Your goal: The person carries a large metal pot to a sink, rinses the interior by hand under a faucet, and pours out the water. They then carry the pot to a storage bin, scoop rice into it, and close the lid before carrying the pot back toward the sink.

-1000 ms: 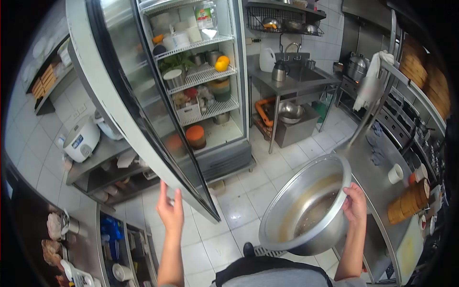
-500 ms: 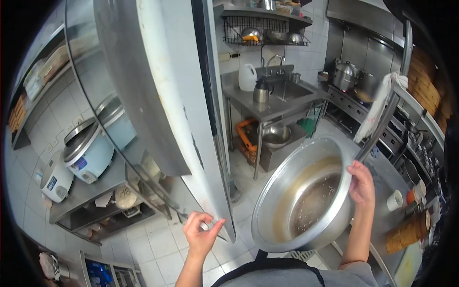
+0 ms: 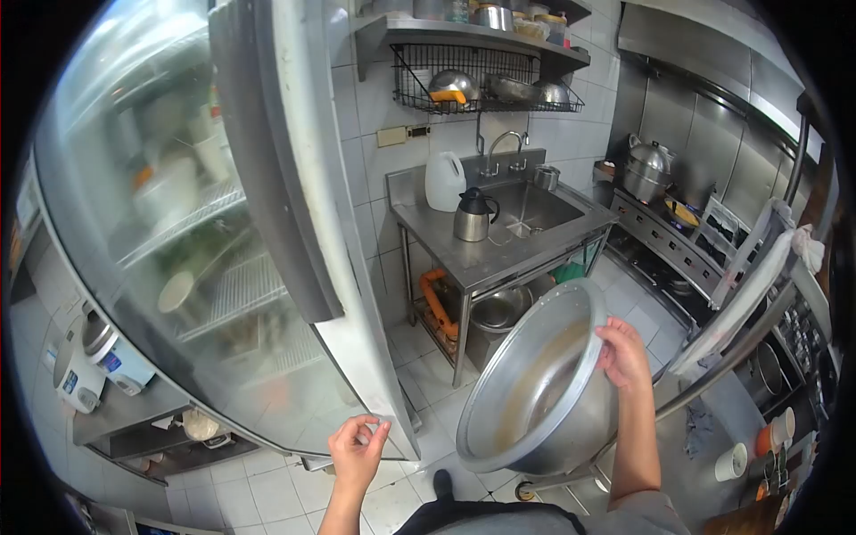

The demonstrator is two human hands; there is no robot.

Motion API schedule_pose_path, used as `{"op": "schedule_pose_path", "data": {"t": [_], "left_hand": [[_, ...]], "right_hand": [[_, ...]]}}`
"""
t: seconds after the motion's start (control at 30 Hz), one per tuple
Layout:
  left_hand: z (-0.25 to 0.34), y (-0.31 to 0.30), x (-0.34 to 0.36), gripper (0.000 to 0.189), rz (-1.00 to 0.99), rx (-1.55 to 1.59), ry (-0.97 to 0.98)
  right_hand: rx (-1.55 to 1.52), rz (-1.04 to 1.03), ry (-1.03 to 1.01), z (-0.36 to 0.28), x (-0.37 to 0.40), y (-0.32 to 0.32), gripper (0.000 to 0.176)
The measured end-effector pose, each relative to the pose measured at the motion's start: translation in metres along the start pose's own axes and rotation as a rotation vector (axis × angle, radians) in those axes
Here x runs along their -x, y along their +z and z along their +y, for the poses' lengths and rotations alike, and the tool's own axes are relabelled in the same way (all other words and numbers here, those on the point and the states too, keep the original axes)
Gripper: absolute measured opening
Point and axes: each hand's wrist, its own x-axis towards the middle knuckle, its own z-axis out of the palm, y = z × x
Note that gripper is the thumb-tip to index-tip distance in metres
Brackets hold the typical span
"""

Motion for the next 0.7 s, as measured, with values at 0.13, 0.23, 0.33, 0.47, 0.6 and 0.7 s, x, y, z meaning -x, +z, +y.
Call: {"op": "schedule_pose_path", "data": {"t": [0.13,0.23,0.33,0.47,0.6,0.7], "left_hand": [[-0.028,0.041,-0.052,0.014,0.082,0.023,-0.004],[-0.042,0.065,-0.083,0.015,0.169,0.088,-0.075],[-0.054,0.085,-0.111,0.014,0.201,0.112,-0.172],[-0.073,0.109,-0.144,0.015,0.341,0.067,-0.162],[-0.084,0.137,-0.169,0.021,0.477,-0.036,-0.179],[-0.095,0.143,-0.177,0.029,0.575,-0.283,-0.126]], "right_hand": [[-0.08,0.091,-0.035,-0.005,-0.05,-0.019,0.006],[-0.103,0.094,-0.095,-0.024,-0.082,-0.036,0.007],[-0.123,0.136,-0.131,-0.037,-0.103,-0.056,0.007],[-0.114,0.213,-0.173,-0.056,-0.134,-0.078,0.007],[-0.061,0.218,-0.188,-0.077,-0.179,-0.098,0.007],[0.036,0.294,-0.232,-0.087,-0.226,-0.121,0.007]]}}
